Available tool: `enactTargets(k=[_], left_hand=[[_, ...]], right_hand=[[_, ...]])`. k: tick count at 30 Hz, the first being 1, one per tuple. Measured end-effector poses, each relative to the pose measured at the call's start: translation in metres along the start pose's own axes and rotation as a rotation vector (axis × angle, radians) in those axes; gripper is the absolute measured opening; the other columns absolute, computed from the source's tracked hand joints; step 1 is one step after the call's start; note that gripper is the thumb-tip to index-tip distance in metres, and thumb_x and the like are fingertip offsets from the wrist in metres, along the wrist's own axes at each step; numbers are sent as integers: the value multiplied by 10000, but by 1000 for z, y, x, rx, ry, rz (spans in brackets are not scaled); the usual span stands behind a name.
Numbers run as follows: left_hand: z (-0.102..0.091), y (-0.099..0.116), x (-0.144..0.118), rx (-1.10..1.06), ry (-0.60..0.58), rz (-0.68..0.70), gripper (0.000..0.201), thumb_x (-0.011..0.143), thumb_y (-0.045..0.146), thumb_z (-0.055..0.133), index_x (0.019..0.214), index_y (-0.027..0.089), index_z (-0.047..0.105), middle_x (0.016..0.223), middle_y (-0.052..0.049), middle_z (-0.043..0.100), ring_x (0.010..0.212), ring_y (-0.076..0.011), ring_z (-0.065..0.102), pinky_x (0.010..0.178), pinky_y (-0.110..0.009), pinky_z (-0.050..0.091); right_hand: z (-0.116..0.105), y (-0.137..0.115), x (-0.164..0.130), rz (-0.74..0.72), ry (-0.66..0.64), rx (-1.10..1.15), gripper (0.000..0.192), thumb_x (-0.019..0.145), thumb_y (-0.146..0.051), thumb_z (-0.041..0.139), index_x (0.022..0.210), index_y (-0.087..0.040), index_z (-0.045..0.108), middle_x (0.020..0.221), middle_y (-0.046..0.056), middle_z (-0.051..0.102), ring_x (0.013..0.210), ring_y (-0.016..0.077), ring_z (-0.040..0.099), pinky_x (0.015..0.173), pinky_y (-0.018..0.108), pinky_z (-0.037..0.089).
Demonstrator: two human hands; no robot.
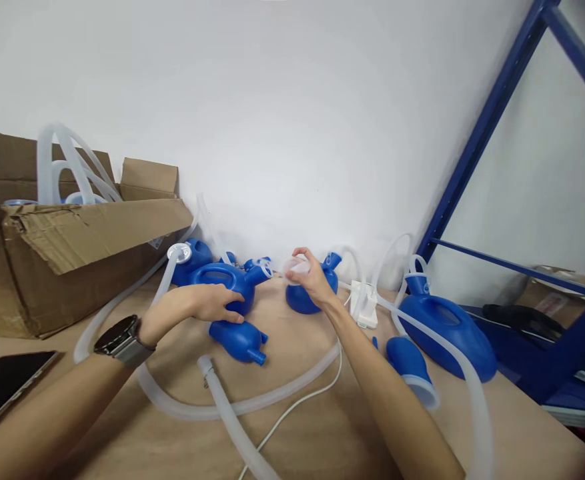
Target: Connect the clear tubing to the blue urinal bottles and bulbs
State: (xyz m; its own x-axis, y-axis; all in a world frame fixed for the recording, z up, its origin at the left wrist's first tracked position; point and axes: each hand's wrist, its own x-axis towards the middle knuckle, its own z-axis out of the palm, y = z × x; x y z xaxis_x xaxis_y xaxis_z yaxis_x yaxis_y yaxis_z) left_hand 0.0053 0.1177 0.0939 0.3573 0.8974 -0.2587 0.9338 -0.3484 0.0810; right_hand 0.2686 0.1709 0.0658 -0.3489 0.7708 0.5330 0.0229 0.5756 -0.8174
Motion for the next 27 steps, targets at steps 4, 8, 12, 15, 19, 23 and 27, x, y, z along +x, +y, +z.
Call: enactTargets(k=[4,8,12,15,19,23,27], left_hand=[[-8,-2,0,-16,181,-64,911,654,884,198,1264,338,598,1244,-26,664,995,-17,593,1026,-152,502],[-8,-11,9,-12,490,-121,951,699,823,117,1438,307,424,1442,-60,508,1287,-76,518,1140,-160,454],[14,-21,30,15,533,-132,969,655,869,254,1475,361,344,1593,-24,329,1474,-152,387,1286,-291,399],[29,-25,43,29,531,-146,963,643,879,251,1438,357,399,1592,-25,333,1485,-171,371,1329,-388,358],[37,-30,52,27,525,-150,986,612,904,278,1431,367,386,1583,-23,333,1489,-192,347,1347,-470,329],[38,-33,55,1,509,-127,1007,603,903,316,1439,344,372,1577,-34,322,1483,-208,317,1377,-508,283],[38,-34,56,-24,499,-127,986,606,897,329,1428,353,363,1571,-24,328,1467,-226,321,1364,-553,275]], right_hand=[[-2,-24,-1,-129,101,-234,457,788,-468,704,1075,-163,522,815,-4,544,695,136,499,689,278,437],[4,-30,1,-455,62,-936,386,942,-222,513,1319,-143,519,1145,123,596,1088,243,548,1112,484,331],[13,1,18,-559,105,-1360,530,953,-63,398,1472,-156,451,1199,131,557,1186,251,494,1228,542,161],[16,27,31,-578,57,-1433,628,916,-7,397,1531,-138,394,1211,138,539,1211,248,480,1242,525,184],[14,43,41,-651,37,-1406,655,906,3,394,1540,-162,400,1205,135,515,1212,247,467,1238,511,229],[4,49,43,-645,161,-1374,628,903,-8,398,1514,-145,440,1192,144,497,1196,263,461,1228,528,249],[-4,55,42,-621,125,-1358,669,876,23,358,1503,-191,458,1236,134,500,1228,256,453,1234,541,236]])
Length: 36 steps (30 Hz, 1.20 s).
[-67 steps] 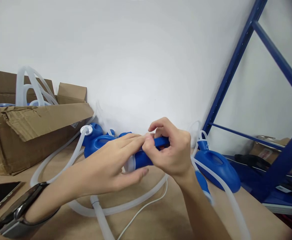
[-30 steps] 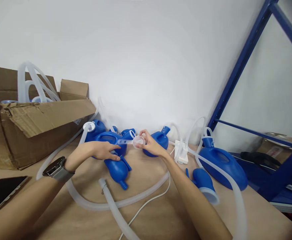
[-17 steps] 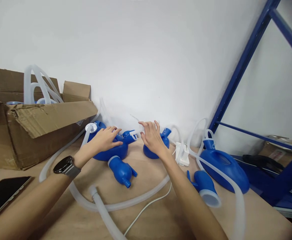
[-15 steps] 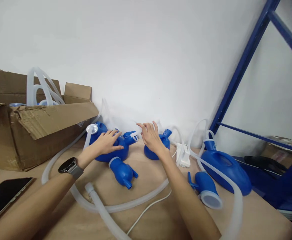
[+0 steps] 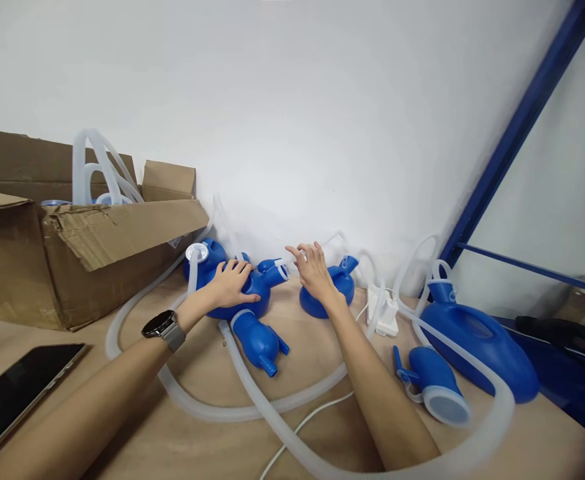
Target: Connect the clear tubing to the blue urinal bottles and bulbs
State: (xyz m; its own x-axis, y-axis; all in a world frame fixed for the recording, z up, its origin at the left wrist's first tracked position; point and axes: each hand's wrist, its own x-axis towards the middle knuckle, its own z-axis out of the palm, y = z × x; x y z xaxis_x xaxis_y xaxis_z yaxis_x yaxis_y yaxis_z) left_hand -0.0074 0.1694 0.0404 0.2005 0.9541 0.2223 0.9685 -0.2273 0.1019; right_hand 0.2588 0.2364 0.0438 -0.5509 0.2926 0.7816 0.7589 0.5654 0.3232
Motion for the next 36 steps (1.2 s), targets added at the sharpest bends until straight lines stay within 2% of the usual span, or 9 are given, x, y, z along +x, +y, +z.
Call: enactTargets(k=[6,9,13,15,17,21,26,32,36], left_hand=[[-3,1,-1,-15,-6,-2,1007,576,923,318,1415,370,381,1564,-19,347,1476,-216,331,1349,-547,298],[-3,1,-2,-22,-3,-6,1026,565,932,310,1412,359,399,1567,-26,341,1482,-220,333,1346,-548,293],[-2,1,-2,-28,3,-4,1028,564,936,291,1419,374,392,1572,-23,336,1489,-221,336,1335,-544,300],[-1,0,-2,-32,6,-2,1022,568,933,292,1421,379,390,1574,-22,335,1493,-220,332,1340,-541,292],[0,0,-1,-36,11,-6,1031,567,932,302,1423,365,398,1575,-31,334,1491,-218,333,1351,-534,280],[5,-1,1,-54,18,-20,1033,558,934,331,1420,367,398,1584,-27,323,1493,-228,316,1352,-546,266],[8,3,2,-89,28,-27,1015,569,915,368,1414,356,419,1574,-49,316,1498,-251,284,1345,-597,237],[4,10,1,-130,19,-37,936,585,877,440,1369,367,463,1508,-46,373,1462,-236,281,1324,-650,229],[2,13,0,-141,26,-66,917,601,812,536,1409,404,386,1521,-29,380,1445,-235,314,1306,-634,261]], right_hand=[[-5,1,-3,75,15,38,714,843,42,323,1508,-179,460,1285,142,513,1278,269,430,1238,553,210],[-2,-10,-6,31,-179,239,701,859,3,337,1525,-182,449,1382,139,501,1367,274,388,1260,554,121],[5,-24,-10,71,-397,526,788,920,-173,418,1648,-177,118,1546,160,400,1471,276,324,1239,628,40],[7,-29,-10,83,-391,555,894,953,-296,468,1645,-168,-84,1609,180,319,1514,273,269,1234,637,25],[8,-34,-9,101,-337,587,956,975,-400,503,1632,-175,-154,1635,175,290,1541,264,216,1236,621,-25],[15,-47,-10,192,-200,636,831,1012,-471,479,1658,-219,21,1597,127,396,1533,249,240,1245,596,-40],[28,-58,-17,283,-138,631,707,1047,-437,391,1653,-209,107,1635,125,327,1547,236,217,1251,592,5],[34,-65,-18,250,-95,520,622,1070,-355,301,1646,-159,175,1635,150,318,1551,229,227,1257,578,28],[31,-66,-17,164,-100,411,554,1071,-286,265,1589,-108,346,1626,173,328,1560,223,199,1266,551,42]])
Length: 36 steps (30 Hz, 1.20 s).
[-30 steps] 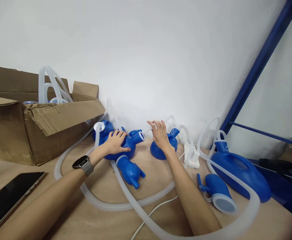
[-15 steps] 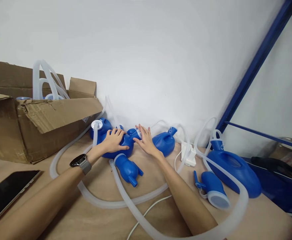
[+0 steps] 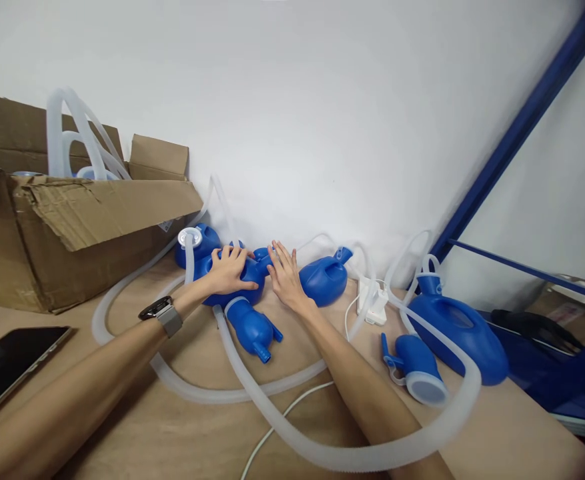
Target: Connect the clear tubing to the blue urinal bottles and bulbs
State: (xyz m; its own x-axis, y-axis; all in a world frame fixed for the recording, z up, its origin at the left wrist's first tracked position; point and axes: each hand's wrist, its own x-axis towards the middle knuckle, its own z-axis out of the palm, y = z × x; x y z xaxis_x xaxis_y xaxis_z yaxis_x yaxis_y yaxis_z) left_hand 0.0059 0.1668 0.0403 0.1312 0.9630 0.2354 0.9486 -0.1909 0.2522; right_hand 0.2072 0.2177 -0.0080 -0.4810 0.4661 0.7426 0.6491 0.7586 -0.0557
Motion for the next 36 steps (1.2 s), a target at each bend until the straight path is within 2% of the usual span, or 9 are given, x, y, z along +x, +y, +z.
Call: enactTargets(k=[5,8,12,14,16,19,22,27,36], left_hand=[[-5,2,2,18,37,-39,1313,516,857,580,1561,355,-36,1576,-94,342,1428,-241,380,1302,-546,314],[-10,6,3,33,44,-49,1348,484,947,452,1563,341,-84,1526,-102,425,1360,-183,474,1263,-429,387],[-11,17,-1,44,83,-92,1180,524,963,279,1545,407,76,1461,-84,479,1356,-178,483,1255,-424,398],[-9,21,-4,52,91,-107,1072,530,960,267,1486,477,218,1457,-60,472,1374,-212,466,1261,-509,371],[-7,23,-5,50,87,-111,1023,528,959,262,1438,496,303,1454,-55,466,1383,-242,453,1248,-576,351],[-7,23,-5,38,82,-104,1026,518,960,277,1425,482,330,1449,-64,459,1379,-251,445,1235,-602,353],[-6,21,-5,33,90,-92,1002,528,954,282,1414,489,336,1431,-60,466,1369,-243,437,1232,-600,350],[-3,19,-7,42,97,-67,929,557,934,259,1375,510,384,1424,-50,452,1365,-216,410,1252,-563,339],[2,19,-9,50,104,-22,889,585,901,182,1360,529,408,1409,-46,431,1320,-167,377,1257,-554,316]], right_hand=[[-8,2,1,-2,-17,64,561,1073,-319,301,1604,-139,303,1616,155,356,1547,213,248,1272,534,68],[-18,4,4,-29,-13,161,651,1053,-376,410,1626,-169,182,1587,152,408,1519,199,318,1278,513,90],[-30,2,2,-34,2,347,657,958,-411,597,1521,-176,352,1523,142,498,1476,223,393,1274,486,140],[-32,2,-2,141,138,539,603,797,-455,766,1293,-185,555,1382,132,613,1356,262,511,1232,461,256],[-32,5,-7,365,304,683,460,706,-506,812,983,-203,606,1141,104,683,1170,267,588,1134,438,378],[-31,16,-10,583,353,805,419,861,-614,610,789,-212,518,808,49,621,880,219,608,899,388,500],[-27,23,-5,725,186,1035,472,884,-656,561,840,-187,583,789,47,648,755,187,628,709,318,519],[-9,3,3,846,-18,1438,488,821,-615,686,1071,-198,658,1085,91,726,934,210,688,780,339,558],[8,-37,10,907,247,1797,345,839,-480,666,1047,-204,649,1100,50,736,1083,215,676,940,348,557]])
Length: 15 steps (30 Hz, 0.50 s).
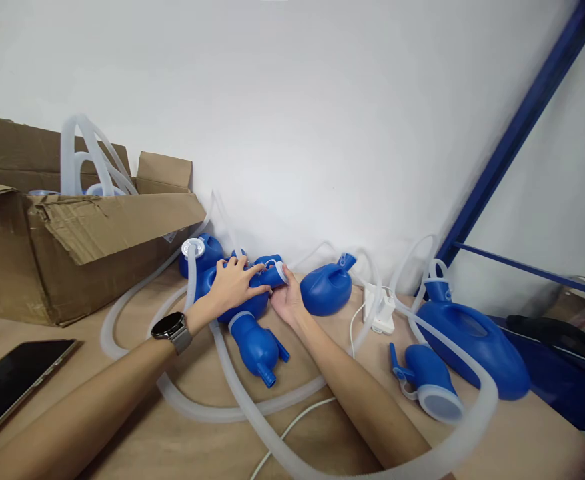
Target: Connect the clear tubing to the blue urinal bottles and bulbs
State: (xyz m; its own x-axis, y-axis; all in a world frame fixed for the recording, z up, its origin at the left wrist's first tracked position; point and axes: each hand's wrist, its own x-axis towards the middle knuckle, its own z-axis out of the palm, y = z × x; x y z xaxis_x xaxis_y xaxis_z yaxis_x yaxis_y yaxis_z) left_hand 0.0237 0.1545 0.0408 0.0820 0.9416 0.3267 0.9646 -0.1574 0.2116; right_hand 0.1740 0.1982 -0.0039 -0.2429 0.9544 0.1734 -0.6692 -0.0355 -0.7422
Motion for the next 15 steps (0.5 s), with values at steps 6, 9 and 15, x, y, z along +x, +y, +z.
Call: enactTargets(k=[6,9,15], left_hand=[[2,1,-2,10,20,0,920,598,881,154,1394,489,396,1411,-59,425,1329,-162,352,1267,-520,307],[2,1,-2,19,13,-10,911,594,882,140,1394,516,375,1402,-55,438,1330,-169,370,1254,-523,321],[1,3,0,26,6,-44,933,571,904,139,1402,531,339,1435,-44,450,1350,-212,414,1243,-547,329]], right_hand=[[9,8,-2,-70,47,94,326,810,-428,665,1032,-189,650,1130,65,731,1164,237,648,1031,396,529],[10,9,0,-104,89,120,316,796,-396,681,1030,-185,647,1117,61,730,1137,218,656,1034,367,523],[9,10,6,-167,171,164,411,755,-306,726,1132,-205,598,1013,20,724,977,184,691,977,360,544]])
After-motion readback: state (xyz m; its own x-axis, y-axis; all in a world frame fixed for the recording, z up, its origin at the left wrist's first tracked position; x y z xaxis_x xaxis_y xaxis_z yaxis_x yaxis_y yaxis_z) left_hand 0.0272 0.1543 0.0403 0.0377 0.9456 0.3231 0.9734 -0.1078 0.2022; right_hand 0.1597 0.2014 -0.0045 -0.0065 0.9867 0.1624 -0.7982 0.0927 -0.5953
